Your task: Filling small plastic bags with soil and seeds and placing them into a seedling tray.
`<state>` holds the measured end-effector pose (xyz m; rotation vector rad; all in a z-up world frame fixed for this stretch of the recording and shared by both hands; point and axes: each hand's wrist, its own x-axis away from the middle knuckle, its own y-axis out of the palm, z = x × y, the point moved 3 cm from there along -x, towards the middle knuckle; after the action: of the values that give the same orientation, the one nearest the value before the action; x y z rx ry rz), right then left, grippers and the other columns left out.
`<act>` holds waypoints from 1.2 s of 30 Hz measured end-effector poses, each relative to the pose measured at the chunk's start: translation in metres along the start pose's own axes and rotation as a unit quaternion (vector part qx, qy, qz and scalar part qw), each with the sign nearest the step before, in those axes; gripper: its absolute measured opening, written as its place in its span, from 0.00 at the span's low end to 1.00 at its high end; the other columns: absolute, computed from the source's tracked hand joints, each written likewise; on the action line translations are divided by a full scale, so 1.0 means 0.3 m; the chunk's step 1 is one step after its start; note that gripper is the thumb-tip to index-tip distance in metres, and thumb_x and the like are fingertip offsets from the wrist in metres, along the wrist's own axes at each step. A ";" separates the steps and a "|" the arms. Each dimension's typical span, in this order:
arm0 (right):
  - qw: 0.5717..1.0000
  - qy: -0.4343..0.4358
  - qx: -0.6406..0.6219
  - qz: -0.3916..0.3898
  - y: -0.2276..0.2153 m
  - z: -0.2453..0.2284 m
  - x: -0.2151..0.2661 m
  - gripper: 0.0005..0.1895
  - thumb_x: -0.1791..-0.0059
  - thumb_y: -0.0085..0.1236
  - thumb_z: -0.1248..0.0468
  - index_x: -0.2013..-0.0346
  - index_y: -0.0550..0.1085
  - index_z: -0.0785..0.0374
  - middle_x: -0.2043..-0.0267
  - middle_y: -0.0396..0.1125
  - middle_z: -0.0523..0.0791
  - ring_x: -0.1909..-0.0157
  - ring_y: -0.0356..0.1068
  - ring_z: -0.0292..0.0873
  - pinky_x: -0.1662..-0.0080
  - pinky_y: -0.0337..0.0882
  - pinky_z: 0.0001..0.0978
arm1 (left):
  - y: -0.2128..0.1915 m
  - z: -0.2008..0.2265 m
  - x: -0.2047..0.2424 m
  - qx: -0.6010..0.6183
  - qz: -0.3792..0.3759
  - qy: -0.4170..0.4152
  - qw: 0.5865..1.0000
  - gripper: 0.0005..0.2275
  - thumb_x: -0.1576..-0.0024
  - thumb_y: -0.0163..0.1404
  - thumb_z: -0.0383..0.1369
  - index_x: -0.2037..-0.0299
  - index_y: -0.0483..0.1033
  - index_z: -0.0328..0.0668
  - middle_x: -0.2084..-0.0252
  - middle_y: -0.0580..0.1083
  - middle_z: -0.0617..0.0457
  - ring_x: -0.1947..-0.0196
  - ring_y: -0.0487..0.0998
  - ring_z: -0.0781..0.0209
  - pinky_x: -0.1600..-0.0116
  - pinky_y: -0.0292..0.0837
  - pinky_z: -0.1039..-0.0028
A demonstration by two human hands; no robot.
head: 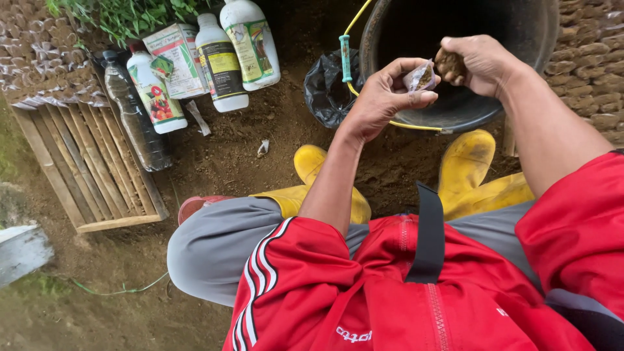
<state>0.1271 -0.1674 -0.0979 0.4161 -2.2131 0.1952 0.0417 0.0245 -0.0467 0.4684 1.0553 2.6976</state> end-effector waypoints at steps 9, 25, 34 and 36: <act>0.951 -0.008 -0.309 0.010 -0.007 -0.112 0.102 0.17 0.42 0.51 0.51 0.74 0.68 0.49 0.74 0.61 0.35 0.74 0.59 0.29 0.73 0.56 0.12 | 0.014 -0.024 0.018 0.005 -0.036 -0.026 0.999 0.26 0.48 0.62 0.14 0.38 0.73 0.33 0.45 0.78 0.36 0.48 0.83 0.47 0.38 0.77 0.66; 0.926 -0.138 -0.352 0.002 0.179 -0.422 0.446 0.13 0.49 0.51 0.58 0.78 0.68 0.55 0.71 0.67 0.43 0.70 0.65 0.36 0.67 0.64 0.18 | 0.111 0.040 0.034 -0.089 0.061 0.028 0.994 0.17 0.50 0.66 0.26 0.52 0.77 0.42 0.57 0.82 0.51 0.59 0.80 0.68 0.56 0.78 0.78; 0.933 -0.260 -0.243 0.048 0.294 -0.455 0.558 0.16 0.47 0.52 0.57 0.78 0.70 0.57 0.72 0.67 0.44 0.70 0.68 0.40 0.66 0.66 0.29 | 0.083 0.015 0.007 -0.109 0.073 0.088 0.987 0.17 0.49 0.67 0.28 0.49 0.80 0.46 0.56 0.79 0.59 0.56 0.75 0.72 0.51 0.75 0.81; 0.929 -0.272 -0.247 0.054 0.297 -0.447 0.548 0.17 0.47 0.52 0.57 0.80 0.68 0.57 0.73 0.66 0.43 0.70 0.69 0.40 0.65 0.67 0.29 | 0.086 0.021 0.008 -0.112 0.077 0.096 0.986 0.17 0.48 0.66 0.29 0.49 0.80 0.46 0.56 0.78 0.59 0.55 0.75 0.72 0.49 0.74 0.80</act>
<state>0.0973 -0.0842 0.1145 0.0635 -2.7135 -0.4720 0.0398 0.0105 -0.0240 0.2647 0.7726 3.0025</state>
